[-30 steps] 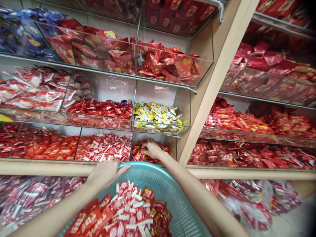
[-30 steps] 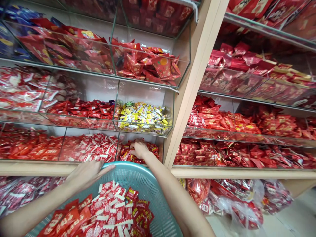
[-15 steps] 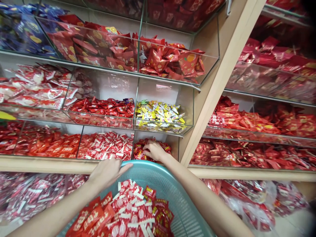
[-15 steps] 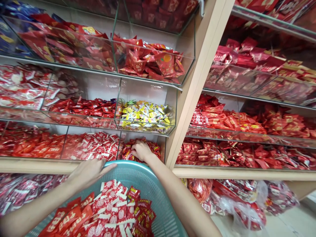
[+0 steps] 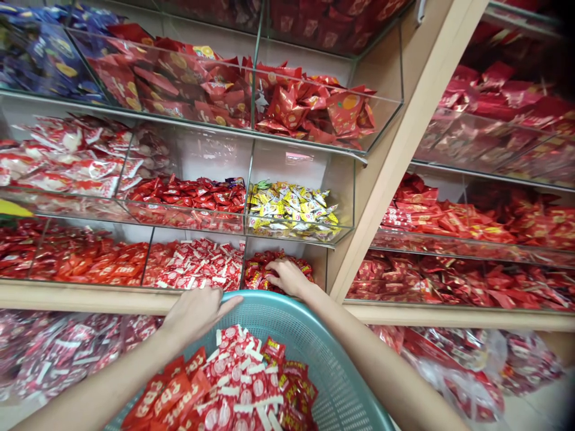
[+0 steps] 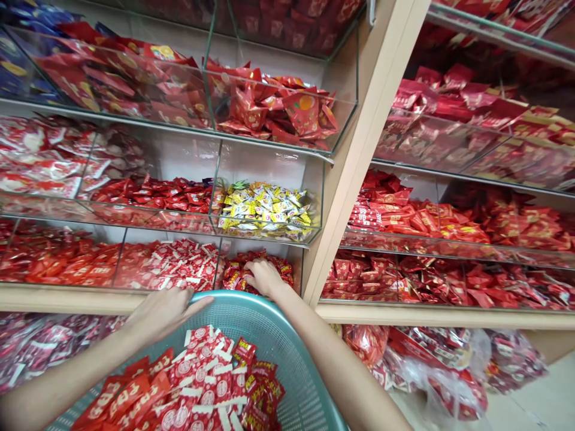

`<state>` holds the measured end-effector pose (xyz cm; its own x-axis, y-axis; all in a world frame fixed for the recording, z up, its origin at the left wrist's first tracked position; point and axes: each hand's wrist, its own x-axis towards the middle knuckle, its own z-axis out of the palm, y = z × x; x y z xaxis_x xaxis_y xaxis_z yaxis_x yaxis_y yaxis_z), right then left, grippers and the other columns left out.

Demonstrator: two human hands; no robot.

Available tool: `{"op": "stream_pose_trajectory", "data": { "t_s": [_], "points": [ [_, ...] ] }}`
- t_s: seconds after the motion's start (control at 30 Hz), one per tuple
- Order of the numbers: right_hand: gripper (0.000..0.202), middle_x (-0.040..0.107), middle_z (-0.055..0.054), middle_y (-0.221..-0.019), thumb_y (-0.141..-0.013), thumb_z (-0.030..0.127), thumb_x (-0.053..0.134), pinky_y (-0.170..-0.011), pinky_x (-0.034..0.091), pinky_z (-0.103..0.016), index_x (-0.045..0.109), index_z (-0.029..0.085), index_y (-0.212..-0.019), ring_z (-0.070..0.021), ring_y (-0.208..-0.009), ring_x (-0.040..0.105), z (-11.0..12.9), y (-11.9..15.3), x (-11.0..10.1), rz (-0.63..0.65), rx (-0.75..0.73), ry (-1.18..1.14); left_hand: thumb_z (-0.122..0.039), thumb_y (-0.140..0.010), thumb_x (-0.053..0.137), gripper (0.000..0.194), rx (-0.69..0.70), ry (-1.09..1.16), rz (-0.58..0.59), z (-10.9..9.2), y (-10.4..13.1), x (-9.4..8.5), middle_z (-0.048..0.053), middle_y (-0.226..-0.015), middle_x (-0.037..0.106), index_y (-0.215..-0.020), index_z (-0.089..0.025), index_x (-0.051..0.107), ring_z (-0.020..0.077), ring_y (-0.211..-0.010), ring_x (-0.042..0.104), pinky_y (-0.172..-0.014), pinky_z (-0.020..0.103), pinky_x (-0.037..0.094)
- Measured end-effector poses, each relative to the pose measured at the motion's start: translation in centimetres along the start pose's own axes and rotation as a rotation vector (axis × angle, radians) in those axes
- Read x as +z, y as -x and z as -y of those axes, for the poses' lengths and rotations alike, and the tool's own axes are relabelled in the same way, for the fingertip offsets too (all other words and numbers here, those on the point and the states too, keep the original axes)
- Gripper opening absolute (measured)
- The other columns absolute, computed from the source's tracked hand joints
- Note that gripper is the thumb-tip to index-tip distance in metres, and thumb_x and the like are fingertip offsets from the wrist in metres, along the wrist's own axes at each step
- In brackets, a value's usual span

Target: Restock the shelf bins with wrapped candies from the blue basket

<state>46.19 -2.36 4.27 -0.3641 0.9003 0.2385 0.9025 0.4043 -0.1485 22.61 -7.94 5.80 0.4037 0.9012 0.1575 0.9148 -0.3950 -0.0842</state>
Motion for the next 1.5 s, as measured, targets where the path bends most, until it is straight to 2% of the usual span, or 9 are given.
{"op": "stream_pose_trajectory", "data": {
  "t_s": [0.13, 0.27, 0.43, 0.57, 0.7, 0.87, 1.0, 1.13, 1.5],
  "points": [
    [0.032, 0.062, -0.010, -0.107, -0.086, 0.029, 0.055, -0.085, 0.041, -0.031, 0.057, 0.016, -0.115, -0.0201, -0.099, 0.056, 0.3, 2.1, -2.3, -0.155, 0.020, -0.068, -0.066, -0.084, 0.009, 0.080, -0.011, 0.024, 0.011, 0.1, 0.0, 0.0, 0.019, -0.076, 0.068, -0.079, -0.011, 0.067, 0.0335, -0.074, 0.066, -0.066, 0.043, 0.048],
    [0.030, 0.060, -0.006, -0.099, -0.086, 0.030, 0.056, -0.082, 0.043, -0.033, 0.055, 0.019, -0.113, -0.0195, -0.093, 0.054, 2.7, 6.9, -4.8, -0.313, 0.017, -0.186, -0.066, -0.083, 0.008, 0.079, 0.005, 0.035, 0.006, 0.1, -0.1, 0.1, 0.018, -0.073, 0.068, -0.075, -0.012, 0.065, 0.0340, -0.073, 0.066, -0.065, 0.044, 0.048],
    [0.031, 0.059, -0.006, -0.100, -0.086, 0.025, 0.055, -0.080, 0.046, -0.036, 0.053, 0.019, -0.117, -0.0218, -0.093, 0.054, 6.7, 11.8, -3.5, -0.098, -0.072, -0.030, -0.069, -0.082, 0.011, 0.079, -0.013, 0.054, -0.007, -0.1, -0.2, 0.4, 0.017, -0.069, 0.068, -0.074, -0.013, 0.066, 0.0337, -0.072, 0.066, -0.063, 0.043, 0.048],
    [0.027, 0.060, -0.008, -0.093, -0.085, 0.017, 0.054, -0.072, 0.048, -0.037, 0.054, 0.015, -0.112, -0.0241, -0.087, 0.057, 7.9, 12.0, -1.2, 0.058, -0.111, 0.213, -0.068, -0.082, 0.011, 0.079, -0.016, 0.049, -0.014, -0.1, -0.2, 0.5, 0.018, -0.069, 0.068, -0.076, -0.012, 0.066, 0.0344, -0.072, 0.066, -0.062, 0.042, 0.048],
    [0.029, 0.060, -0.009, -0.093, -0.085, 0.015, 0.054, -0.065, 0.049, -0.035, 0.052, 0.013, -0.114, -0.0241, -0.084, 0.059, 8.1, 11.3, -0.2, 0.079, -0.126, 0.320, -0.069, -0.082, 0.011, 0.079, -0.019, 0.043, -0.019, 0.1, -0.2, 0.5, 0.018, -0.070, 0.068, -0.076, -0.013, 0.066, 0.0346, -0.072, 0.066, -0.062, 0.043, 0.048],
    [0.018, 0.059, -0.009, -0.097, -0.086, 0.025, 0.054, -0.066, 0.048, -0.033, 0.056, 0.014, -0.101, -0.0242, -0.088, 0.059, 8.4, 12.2, -1.4, 0.163, -0.107, 0.225, -0.068, -0.082, 0.011, 0.081, -0.007, 0.043, -0.013, 0.2, 0.0, 0.5, 0.019, -0.069, 0.068, -0.075, -0.011, 0.067, 0.0345, -0.071, 0.066, -0.063, 0.043, 0.048],
    [0.027, 0.063, -0.006, -0.099, -0.081, 0.038, 0.061, -0.063, 0.046, -0.030, 0.057, 0.019, -0.100, -0.0221, -0.083, 0.062, 8.0, 13.4, -2.0, 0.389, -0.156, 0.043, -0.069, -0.082, 0.011, 0.081, -0.010, 0.046, -0.010, 0.1, -0.1, 0.5, 0.019, -0.071, 0.067, -0.077, -0.011, 0.068, 0.0340, -0.072, 0.066, -0.063, 0.043, 0.048],
    [0.038, 0.068, -0.005, -0.091, -0.075, 0.048, 0.063, -0.062, 0.045, -0.031, 0.058, 0.021, -0.101, -0.0257, -0.083, 0.064, 7.6, 13.1, -1.6, 0.583, -0.083, -0.007, -0.070, -0.081, 0.011, 0.082, -0.021, 0.059, -0.008, 0.0, -0.2, 0.5, 0.019, -0.072, 0.067, -0.079, -0.010, 0.068, 0.0333, -0.072, 0.066, -0.063, 0.042, 0.047],
    [0.042, 0.069, -0.012, -0.097, -0.074, 0.047, 0.065, -0.064, 0.046, -0.033, 0.061, 0.016, -0.102, -0.0299, -0.089, 0.064, 8.5, 11.6, -1.9, 0.681, -0.093, 0.037, -0.068, -0.083, 0.010, 0.081, 0.007, 0.006, -0.013, 0.1, 0.0, 0.3, 0.019, -0.071, 0.068, -0.078, -0.011, 0.067, 0.0354, -0.072, 0.066, -0.063, 0.044, 0.048]
  ]
}}
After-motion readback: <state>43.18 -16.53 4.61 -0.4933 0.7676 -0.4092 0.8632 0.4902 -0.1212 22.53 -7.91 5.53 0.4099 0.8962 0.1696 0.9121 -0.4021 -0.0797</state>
